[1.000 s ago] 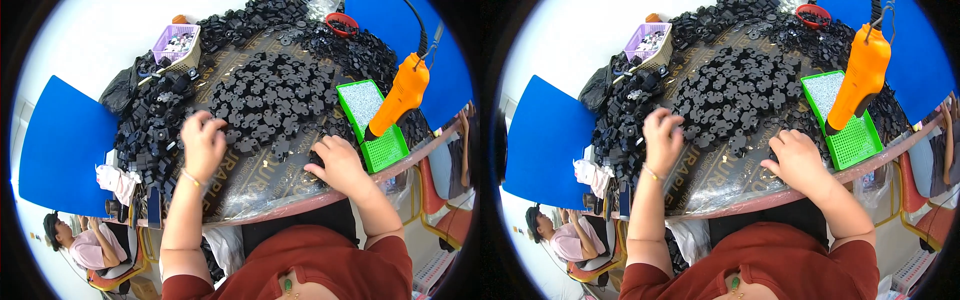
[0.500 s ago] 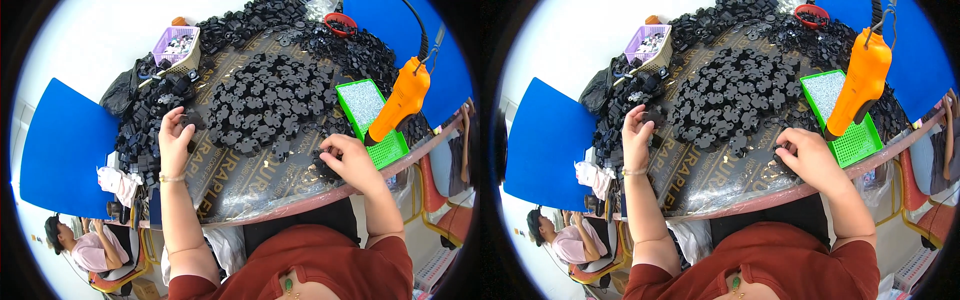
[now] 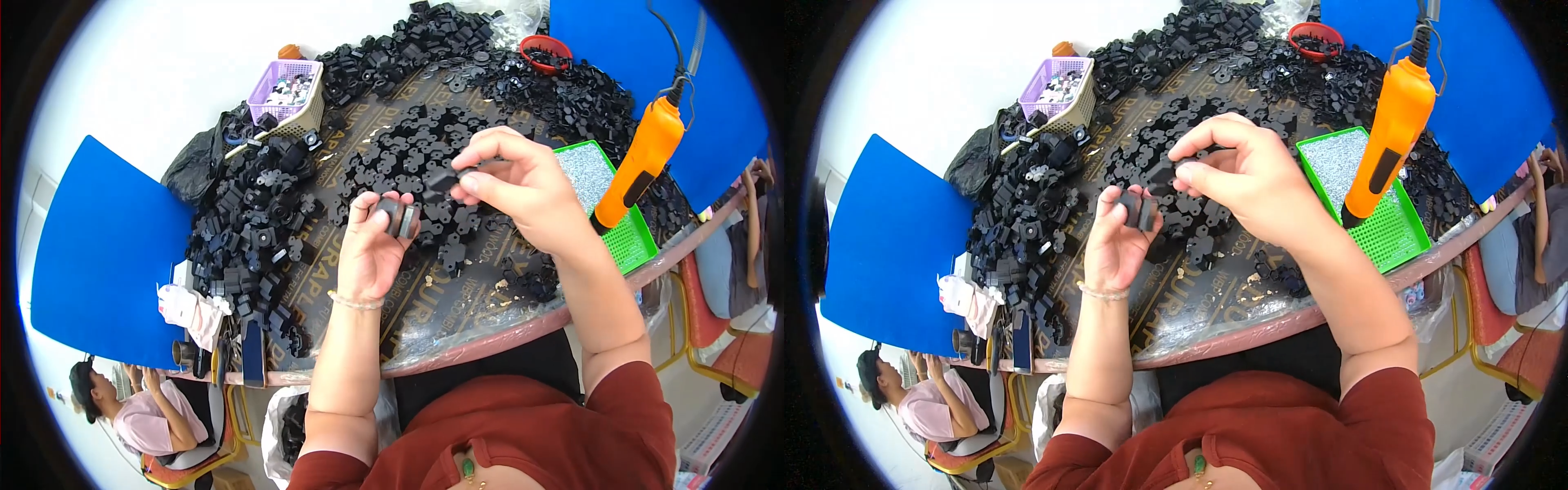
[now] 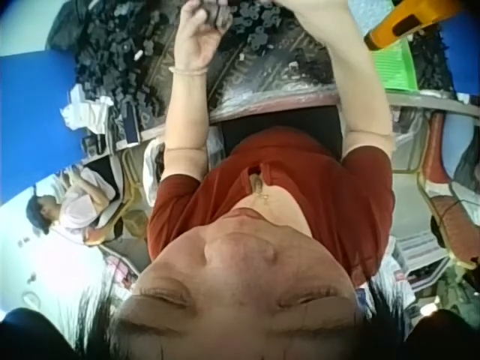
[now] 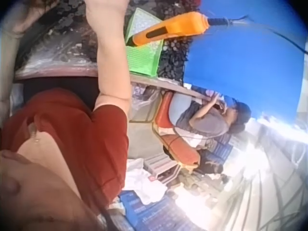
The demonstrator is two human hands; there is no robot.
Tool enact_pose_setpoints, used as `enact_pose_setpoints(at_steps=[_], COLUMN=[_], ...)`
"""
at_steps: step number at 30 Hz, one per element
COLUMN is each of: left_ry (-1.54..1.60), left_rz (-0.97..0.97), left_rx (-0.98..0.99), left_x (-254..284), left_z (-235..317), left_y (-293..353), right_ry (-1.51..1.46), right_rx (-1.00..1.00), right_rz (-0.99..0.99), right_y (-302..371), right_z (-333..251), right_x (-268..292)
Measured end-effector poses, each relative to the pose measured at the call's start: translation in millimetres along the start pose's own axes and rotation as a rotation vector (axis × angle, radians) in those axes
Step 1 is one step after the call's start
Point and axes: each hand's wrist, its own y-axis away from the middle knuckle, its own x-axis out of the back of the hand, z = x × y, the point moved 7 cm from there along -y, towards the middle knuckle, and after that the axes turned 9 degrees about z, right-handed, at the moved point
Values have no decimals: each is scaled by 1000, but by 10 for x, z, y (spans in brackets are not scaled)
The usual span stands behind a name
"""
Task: Assembling and inspecting small black plastic components at a factory workbench.
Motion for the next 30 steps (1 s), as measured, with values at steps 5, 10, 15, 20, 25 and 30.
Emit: enact_pose_setpoints(at_steps=[5, 10, 15, 20, 25, 30], left_ry=[-122, -94, -39, -78, -97, -134], left_rz=[-24, -72, -90, -140, -182, -195], left_rx=[-14, 48, 78, 112, 134, 120], left_x=[12, -71, -24, -45, -89, -164], left_z=[-76, -109, -138, -158, -187, -208], left_y=[27, 95, 64, 85, 115, 138], right_ry=[-130, -259, -261, -170, -117, -124], right_rx=[-159, -269, -293, -222, -207, -180], right_rz=[32, 1, -81, -146, -209, -174], right_y=[8, 76, 120, 137, 155, 171], right_z=[621, 738, 701, 630, 625, 601], right_x=[94, 77, 21, -28, -39, -70])
